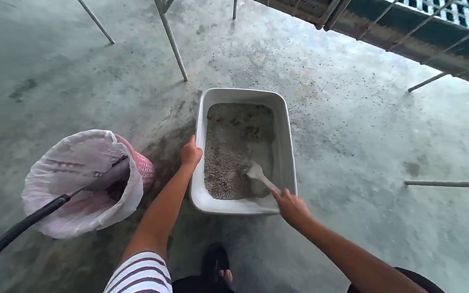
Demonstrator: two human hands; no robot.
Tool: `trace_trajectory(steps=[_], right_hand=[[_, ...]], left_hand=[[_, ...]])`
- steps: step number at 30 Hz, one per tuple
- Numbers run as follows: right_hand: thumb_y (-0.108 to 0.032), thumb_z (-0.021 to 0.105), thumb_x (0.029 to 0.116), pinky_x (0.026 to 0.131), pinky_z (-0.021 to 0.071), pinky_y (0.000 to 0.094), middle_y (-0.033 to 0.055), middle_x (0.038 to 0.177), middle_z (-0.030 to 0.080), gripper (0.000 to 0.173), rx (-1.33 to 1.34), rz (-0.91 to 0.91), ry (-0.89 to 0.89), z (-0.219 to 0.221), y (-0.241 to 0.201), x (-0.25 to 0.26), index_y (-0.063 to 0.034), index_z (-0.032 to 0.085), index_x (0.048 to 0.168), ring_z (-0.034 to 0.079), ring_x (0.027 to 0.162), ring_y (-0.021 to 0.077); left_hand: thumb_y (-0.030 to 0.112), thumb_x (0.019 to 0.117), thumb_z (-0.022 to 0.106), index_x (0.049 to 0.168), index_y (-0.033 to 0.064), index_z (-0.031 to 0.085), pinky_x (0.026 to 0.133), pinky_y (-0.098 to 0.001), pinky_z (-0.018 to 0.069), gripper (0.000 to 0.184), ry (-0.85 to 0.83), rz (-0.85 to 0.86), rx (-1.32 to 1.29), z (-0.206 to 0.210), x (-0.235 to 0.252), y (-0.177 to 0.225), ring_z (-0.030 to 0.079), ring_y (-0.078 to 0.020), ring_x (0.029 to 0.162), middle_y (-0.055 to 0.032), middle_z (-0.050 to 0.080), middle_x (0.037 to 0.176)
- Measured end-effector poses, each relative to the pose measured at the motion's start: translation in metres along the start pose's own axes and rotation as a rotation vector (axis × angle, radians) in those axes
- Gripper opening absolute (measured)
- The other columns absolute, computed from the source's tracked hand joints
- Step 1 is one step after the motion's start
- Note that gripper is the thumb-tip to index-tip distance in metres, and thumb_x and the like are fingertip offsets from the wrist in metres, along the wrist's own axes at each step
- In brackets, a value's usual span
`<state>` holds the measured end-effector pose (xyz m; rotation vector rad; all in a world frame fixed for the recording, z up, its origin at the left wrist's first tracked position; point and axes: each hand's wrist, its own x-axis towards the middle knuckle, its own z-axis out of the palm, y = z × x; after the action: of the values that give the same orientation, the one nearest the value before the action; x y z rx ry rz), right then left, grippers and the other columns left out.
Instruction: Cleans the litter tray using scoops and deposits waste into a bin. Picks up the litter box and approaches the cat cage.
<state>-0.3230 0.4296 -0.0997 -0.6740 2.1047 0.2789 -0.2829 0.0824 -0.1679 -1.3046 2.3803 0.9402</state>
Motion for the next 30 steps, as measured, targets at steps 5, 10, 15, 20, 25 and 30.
trace_trajectory(steps=[5, 10, 15, 20, 25, 30], right_hand=[[-0.010, 0.041, 0.1074, 0.097, 0.0514, 0.0615, 0.0309, 0.150, 0.045, 0.050, 0.114, -0.030, 0.091, -0.078, -0.071, 0.068, -0.0144, 0.040, 0.158, 0.060, 0.121, 0.0495], [-0.014, 0.042, 0.1087, 0.094, 0.0505, 0.0633, 0.0279, 0.140, 0.056, 0.046, -0.054, -0.050, 0.080, -0.070, -0.007, 0.004, -0.0199, 0.047, 0.154, 0.060, 0.121, 0.0485], [-0.015, 0.041, 0.1098, 0.088, 0.0547, 0.0601, 0.0285, 0.143, 0.052, 0.050, -0.088, -0.011, -0.024, -0.002, 0.025, -0.023, -0.0230, 0.039, 0.160, 0.066, 0.109, 0.0473], [-0.017, 0.039, 0.1099, 0.095, 0.0522, 0.0618, 0.0290, 0.145, 0.051, 0.046, 0.053, -0.089, 0.134, -0.066, -0.073, 0.068, -0.0169, 0.043, 0.155, 0.062, 0.118, 0.0486], [-0.022, 0.043, 0.1097, 0.095, 0.0503, 0.0628, 0.0273, 0.139, 0.058, 0.041, -0.003, -0.077, 0.116, -0.067, -0.015, 0.025, -0.0169, 0.053, 0.149, 0.062, 0.120, 0.0472], [-0.023, 0.043, 0.1110, 0.090, 0.0533, 0.0610, 0.0292, 0.139, 0.055, 0.046, -0.060, -0.056, 0.016, -0.005, 0.037, -0.013, -0.0229, 0.044, 0.157, 0.066, 0.109, 0.0477]], left_hand=[[0.009, 0.0989, 0.055, 0.160, 0.0068, 0.032, 0.105, -0.0560, 0.0463, 0.065, 0.002, 0.004, 0.040, -0.002, 0.002, -0.004, 0.060, -0.0388, 0.127, -0.0239, 0.062, 0.136], [0.011, 0.0980, 0.056, 0.160, 0.0100, 0.033, 0.103, -0.0555, 0.0488, 0.066, 0.019, -0.003, 0.056, -0.005, -0.002, -0.002, 0.062, -0.0377, 0.124, -0.0213, 0.064, 0.133], [0.011, 0.0983, 0.055, 0.157, 0.0083, 0.039, 0.105, -0.0530, 0.0478, 0.061, 0.009, -0.011, 0.022, 0.000, -0.001, -0.002, 0.061, -0.0350, 0.127, -0.0202, 0.064, 0.135], [0.013, 0.0986, 0.057, 0.157, 0.0103, 0.040, 0.104, -0.0558, 0.0478, 0.061, 0.033, -0.016, 0.031, -0.003, -0.001, -0.002, 0.062, -0.0357, 0.125, -0.0200, 0.064, 0.134], [0.031, 0.1069, 0.050, 0.164, 0.0108, 0.021, 0.104, -0.0565, 0.0475, 0.067, 0.005, -0.030, 0.000, 0.017, -0.036, -0.023, 0.061, -0.0403, 0.125, -0.0240, 0.059, 0.140], [0.026, 0.1130, 0.032, 0.162, 0.0017, 0.022, 0.108, -0.0512, 0.0453, 0.055, -0.048, -0.029, 0.048, 0.021, -0.054, -0.025, 0.058, -0.0402, 0.129, -0.0271, 0.056, 0.141]])
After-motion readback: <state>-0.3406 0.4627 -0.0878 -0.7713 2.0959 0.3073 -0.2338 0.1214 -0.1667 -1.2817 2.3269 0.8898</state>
